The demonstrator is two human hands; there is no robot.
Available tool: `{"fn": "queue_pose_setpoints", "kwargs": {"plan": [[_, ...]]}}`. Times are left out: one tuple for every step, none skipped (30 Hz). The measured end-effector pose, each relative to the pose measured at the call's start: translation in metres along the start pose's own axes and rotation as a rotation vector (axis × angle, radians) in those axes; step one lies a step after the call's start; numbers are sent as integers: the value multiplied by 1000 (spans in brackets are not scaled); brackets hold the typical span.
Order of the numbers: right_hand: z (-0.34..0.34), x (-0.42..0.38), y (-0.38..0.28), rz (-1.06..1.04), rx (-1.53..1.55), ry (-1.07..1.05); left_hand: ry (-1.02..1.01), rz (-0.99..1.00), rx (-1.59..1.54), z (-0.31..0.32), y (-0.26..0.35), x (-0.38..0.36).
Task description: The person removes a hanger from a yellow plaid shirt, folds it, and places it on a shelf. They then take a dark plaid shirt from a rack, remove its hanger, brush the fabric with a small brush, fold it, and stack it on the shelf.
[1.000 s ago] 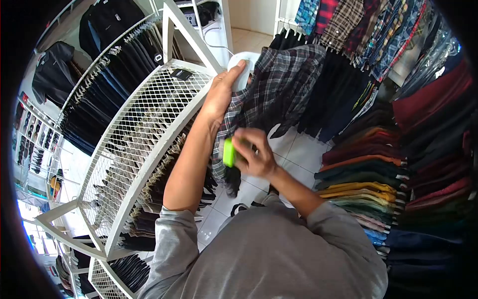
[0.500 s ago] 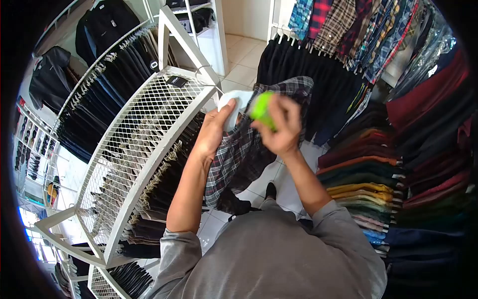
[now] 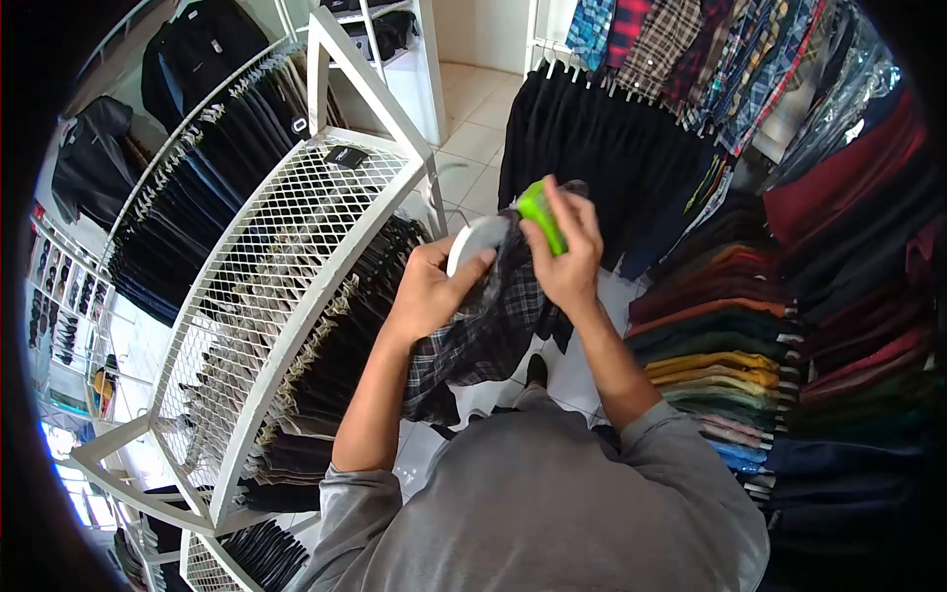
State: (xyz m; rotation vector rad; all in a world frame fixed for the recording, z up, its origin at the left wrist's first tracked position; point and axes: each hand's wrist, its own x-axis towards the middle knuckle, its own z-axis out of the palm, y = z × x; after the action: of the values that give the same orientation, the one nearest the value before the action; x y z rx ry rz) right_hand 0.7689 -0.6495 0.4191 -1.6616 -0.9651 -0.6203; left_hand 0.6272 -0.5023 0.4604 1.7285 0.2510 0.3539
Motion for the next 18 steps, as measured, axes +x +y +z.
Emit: {"fn": "queue_pose_setpoints", "kwargs": {"plan": [[-3, 2, -1, 6, 15, -40, 22, 140, 91, 2, 5, -2], [-7, 5, 2, 10, 33, -82, 19, 142, 95, -1, 3, -3], [-10, 8, 17, 65, -53, -74, 6, 184, 143, -5, 0, -6], [-12, 9, 43, 122, -139, -70, -8, 222, 191, -7, -3, -9], [-15, 7, 77, 174, -278, -83, 4, 234, 222, -7, -3, -12], [-21, 6, 106, 215, -418, -95, 11, 236, 218, -5, -2, -15], [-29, 12, 105, 245, -421, -94, 11, 252, 267, -4, -2, -19], [-36, 12, 100, 286, -355, -82, 13, 274, 319, -5, -1, -20], [-39, 17, 78, 244, -241, -81, 21, 292, 352, -7, -12, -20], [-38, 18, 54, 213, -127, -91, 93, 353, 323, -2, -17, -22], [-37, 18, 30, 119, -58, -197, 76, 355, 381, -2, -19, -21], [-33, 14, 12, 32, 11, -297, 48, 357, 441, -3, -21, -21], [-27, 8, 5, -8, 95, -351, 40, 349, 441, -2, -19, -24], [-26, 6, 12, -1, 94, -344, 50, 344, 438, -2, -13, -26], [-24, 6, 32, 75, 0, -295, 63, 345, 436, -2, -10, -26], [-23, 5, 58, 149, -92, -249, 61, 349, 437, -4, -13, -25], [-22, -1, 101, 147, -288, -194, 66, 357, 409, -7, -20, -27], [-30, -6, 122, 225, -534, -259, 75, 364, 382, -9, -24, -29]]}}
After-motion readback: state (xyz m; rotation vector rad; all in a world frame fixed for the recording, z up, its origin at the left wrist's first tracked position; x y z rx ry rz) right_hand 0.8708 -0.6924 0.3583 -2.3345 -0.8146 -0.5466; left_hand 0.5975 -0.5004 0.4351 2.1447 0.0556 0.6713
